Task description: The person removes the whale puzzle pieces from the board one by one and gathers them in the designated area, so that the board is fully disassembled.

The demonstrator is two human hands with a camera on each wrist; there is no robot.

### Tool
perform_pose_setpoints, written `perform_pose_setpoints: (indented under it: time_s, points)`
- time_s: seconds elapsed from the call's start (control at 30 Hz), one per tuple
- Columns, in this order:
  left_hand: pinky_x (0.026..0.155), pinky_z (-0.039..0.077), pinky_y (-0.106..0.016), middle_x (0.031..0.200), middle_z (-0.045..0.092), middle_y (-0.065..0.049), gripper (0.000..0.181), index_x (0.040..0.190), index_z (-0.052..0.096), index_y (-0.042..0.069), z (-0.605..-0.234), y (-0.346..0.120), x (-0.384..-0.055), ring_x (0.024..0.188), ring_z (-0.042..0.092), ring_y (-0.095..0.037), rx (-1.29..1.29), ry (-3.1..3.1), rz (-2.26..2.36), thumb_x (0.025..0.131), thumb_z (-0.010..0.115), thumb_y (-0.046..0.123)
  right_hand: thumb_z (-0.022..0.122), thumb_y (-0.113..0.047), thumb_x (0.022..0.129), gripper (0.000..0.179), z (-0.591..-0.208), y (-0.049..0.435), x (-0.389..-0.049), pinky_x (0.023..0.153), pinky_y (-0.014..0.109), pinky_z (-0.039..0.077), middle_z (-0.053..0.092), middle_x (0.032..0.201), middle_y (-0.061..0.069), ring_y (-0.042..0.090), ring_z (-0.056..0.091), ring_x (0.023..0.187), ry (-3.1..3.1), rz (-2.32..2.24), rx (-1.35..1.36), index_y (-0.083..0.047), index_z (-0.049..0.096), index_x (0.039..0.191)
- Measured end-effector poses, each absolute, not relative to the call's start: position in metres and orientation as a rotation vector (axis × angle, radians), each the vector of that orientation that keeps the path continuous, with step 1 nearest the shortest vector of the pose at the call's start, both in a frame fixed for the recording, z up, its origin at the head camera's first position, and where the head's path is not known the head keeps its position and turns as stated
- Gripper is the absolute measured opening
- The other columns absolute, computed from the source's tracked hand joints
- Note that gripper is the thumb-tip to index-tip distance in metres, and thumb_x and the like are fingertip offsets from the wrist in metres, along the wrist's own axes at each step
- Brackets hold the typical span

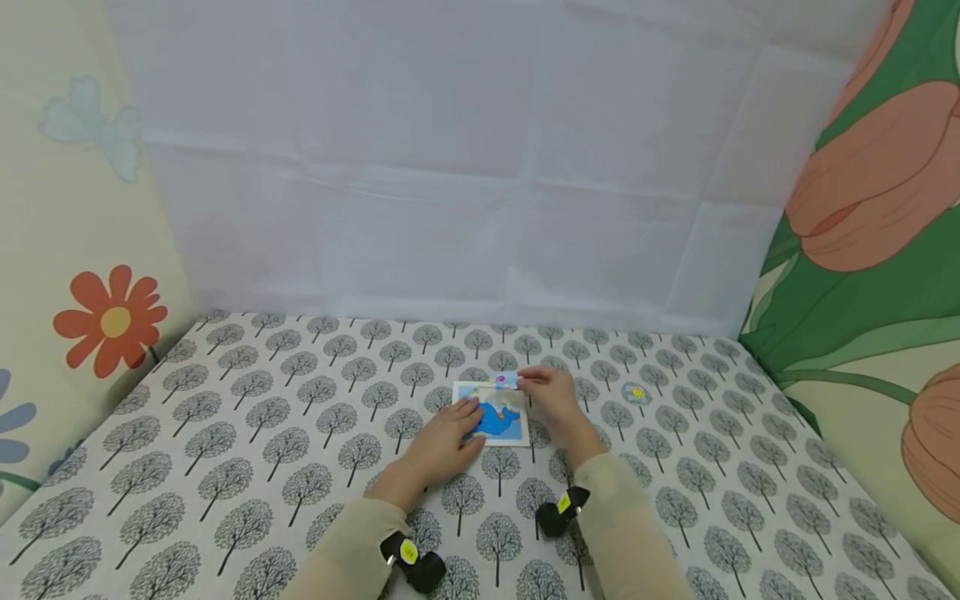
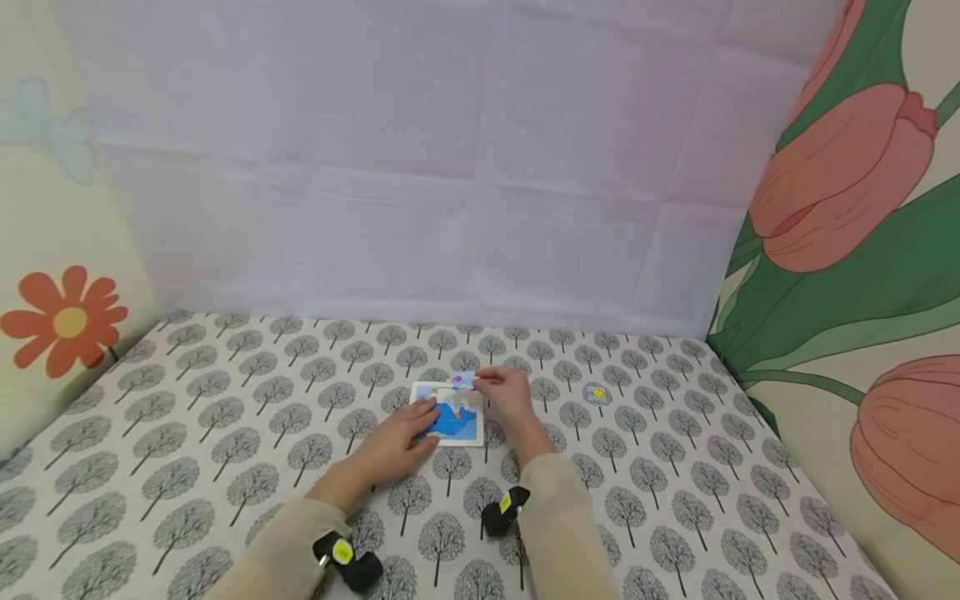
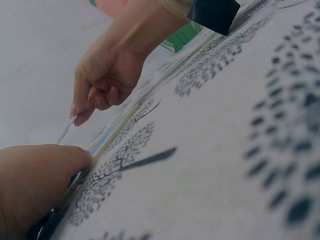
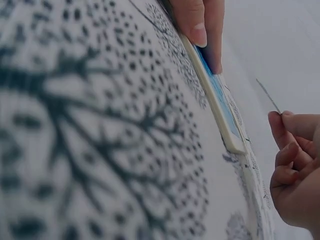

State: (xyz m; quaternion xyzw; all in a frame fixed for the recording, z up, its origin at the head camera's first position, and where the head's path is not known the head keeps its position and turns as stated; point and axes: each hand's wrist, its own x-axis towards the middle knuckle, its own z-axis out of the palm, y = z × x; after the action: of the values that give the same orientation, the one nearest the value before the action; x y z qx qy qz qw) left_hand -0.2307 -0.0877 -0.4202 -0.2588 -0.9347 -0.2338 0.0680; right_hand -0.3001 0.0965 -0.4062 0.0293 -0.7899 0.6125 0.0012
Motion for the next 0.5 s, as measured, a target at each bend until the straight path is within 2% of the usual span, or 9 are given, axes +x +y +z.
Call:
perform_pose_setpoints:
  time_s: [0.5]
  points:
    - [0.1, 0.021, -0.041, 0.133, 0.034, -0.015, 0.047, 0.125, 0.043, -0.002, -0.421, -0.088, -0.23, 0.123, 0.025, -0.029, -0.786, -2.824, -0.708, 0.088, 0.047, 0.027, 0.061, -0.008, 0.079, 0.018, -0.393, 0.115, -0.301, 0.079, 0.033, 0.045, 0.061, 0.09, 0.009, 0.021, 0.056, 0.086, -2.509, 1.842, 0.036, -0.001, 0.062, 0.095]
